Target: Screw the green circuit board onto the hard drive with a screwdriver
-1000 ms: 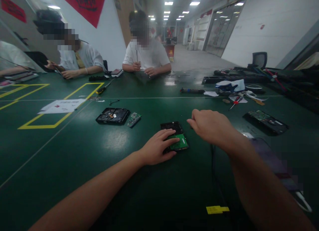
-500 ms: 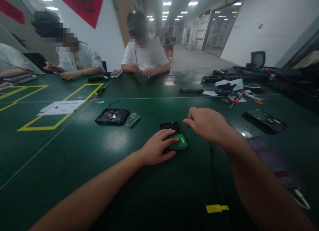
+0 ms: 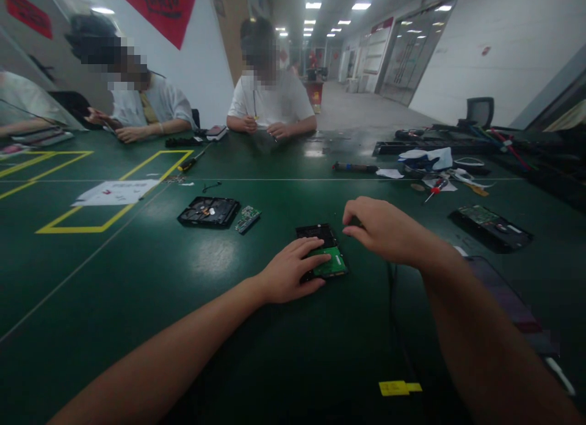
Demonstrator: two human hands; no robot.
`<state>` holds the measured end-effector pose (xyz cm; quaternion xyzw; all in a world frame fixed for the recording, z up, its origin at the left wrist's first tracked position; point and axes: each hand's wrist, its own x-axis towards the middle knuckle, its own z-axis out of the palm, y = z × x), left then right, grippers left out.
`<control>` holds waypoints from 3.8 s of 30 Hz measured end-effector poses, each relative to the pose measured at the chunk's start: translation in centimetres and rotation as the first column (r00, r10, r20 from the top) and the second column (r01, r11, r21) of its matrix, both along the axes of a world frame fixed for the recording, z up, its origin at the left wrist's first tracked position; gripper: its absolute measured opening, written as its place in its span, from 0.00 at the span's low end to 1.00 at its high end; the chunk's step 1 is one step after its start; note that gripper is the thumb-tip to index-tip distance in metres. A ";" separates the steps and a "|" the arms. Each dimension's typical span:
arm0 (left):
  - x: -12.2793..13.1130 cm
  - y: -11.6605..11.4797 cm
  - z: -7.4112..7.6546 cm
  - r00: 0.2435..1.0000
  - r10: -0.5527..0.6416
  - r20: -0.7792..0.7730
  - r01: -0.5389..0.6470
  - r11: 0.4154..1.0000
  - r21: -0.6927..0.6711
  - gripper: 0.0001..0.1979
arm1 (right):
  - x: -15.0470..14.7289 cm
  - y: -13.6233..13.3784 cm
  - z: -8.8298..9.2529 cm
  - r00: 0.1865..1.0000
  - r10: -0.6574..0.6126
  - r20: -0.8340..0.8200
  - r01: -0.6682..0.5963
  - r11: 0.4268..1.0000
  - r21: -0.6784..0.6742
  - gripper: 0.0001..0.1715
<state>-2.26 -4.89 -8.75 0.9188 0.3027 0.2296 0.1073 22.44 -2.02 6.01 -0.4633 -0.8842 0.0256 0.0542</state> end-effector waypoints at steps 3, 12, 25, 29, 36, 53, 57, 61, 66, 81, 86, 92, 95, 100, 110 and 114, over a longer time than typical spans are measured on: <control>0.0 0.0 0.1 1.000 -0.003 0.006 0.003 1.000 0.004 0.28 | 0.0 -0.1 0.3 0.999 0.036 -0.020 -0.036 0.999 -0.016 0.04; -0.2 0.2 -0.3 1.000 -0.011 -0.024 0.011 1.000 0.014 0.28 | -0.6 -0.3 0.5 0.972 -0.228 0.062 0.228 0.974 0.015 0.13; -0.1 0.2 -0.2 1.000 -0.010 -0.013 0.010 1.000 0.028 0.28 | -0.5 -0.7 0.5 0.987 -0.156 0.035 0.157 0.987 -0.025 0.12; -0.1 0.2 -0.2 1.000 -0.010 -0.004 0.010 1.000 0.025 0.28 | -0.3 -0.4 0.3 0.998 -0.056 0.016 0.057 0.998 -0.041 0.09; -0.1 0.3 -0.4 1.000 -0.016 0.009 0.015 1.000 0.022 0.28 | -0.1 -0.2 0.3 0.997 0.026 -0.071 -0.032 0.996 -0.081 0.12; -0.1 0.2 -0.3 1.000 -0.014 0.006 0.013 1.000 0.022 0.28 | -0.5 -0.7 0.6 0.993 -0.119 -0.007 0.119 0.992 -0.031 0.16; -0.1 0.3 -0.4 1.000 -0.012 -0.012 0.012 1.000 0.027 0.28 | -0.4 -0.6 0.8 0.983 -0.178 0.046 0.179 0.983 -0.029 0.10; -0.1 0.3 -0.3 1.000 -0.018 -0.005 0.019 1.000 0.024 0.28 | -0.1 -0.3 0.7 0.999 -0.014 -0.039 0.011 0.997 -0.078 0.07; -0.1 0.2 0.0 1.000 -0.015 0.013 0.015 1.000 0.009 0.28 | -0.3 -0.5 0.4 0.998 0.008 -0.060 -0.012 0.998 -0.062 0.11; -0.1 0.3 -0.4 1.000 -0.023 0.014 0.023 1.000 0.001 0.29 | -0.2 0.0 0.3 0.992 -0.128 -0.016 0.128 0.992 -0.010 0.07; -0.1 0.3 -0.5 1.000 -0.025 0.004 0.025 1.000 0.018 0.28 | -0.1 0.2 0.1 0.992 -0.102 -0.080 0.101 0.995 -0.025 0.09; -0.1 0.2 -0.2 0.999 -0.027 0.022 0.026 1.000 0.008 0.28 | 0.1 0.5 0.0 0.990 -0.089 -0.108 0.084 0.995 -0.054 0.12; -0.1 0.2 0.0 1.000 -0.023 0.021 0.022 1.000 0.010 0.28 | 0.0 0.3 0.1 0.992 -0.057 -0.109 0.048 0.996 -0.077 0.12; -0.1 0.2 -0.2 1.000 -0.018 0.008 0.018 1.000 0.015 0.28 | -0.1 -0.1 0.2 0.992 -0.119 -0.040 0.119 0.993 -0.009 0.09; -0.1 0.3 -0.4 1.000 -0.019 0.016 0.019 1.000 0.000 0.29 | 0.0 0.4 -0.2 0.987 0.002 -0.159 -0.008 0.999 -0.032 0.12; -0.1 0.3 -0.4 1.000 -0.016 0.019 0.016 1.000 0.000 0.29 | -0.2 0.2 -0.3 0.991 -0.005 -0.133 -0.001 0.999 -0.040 0.14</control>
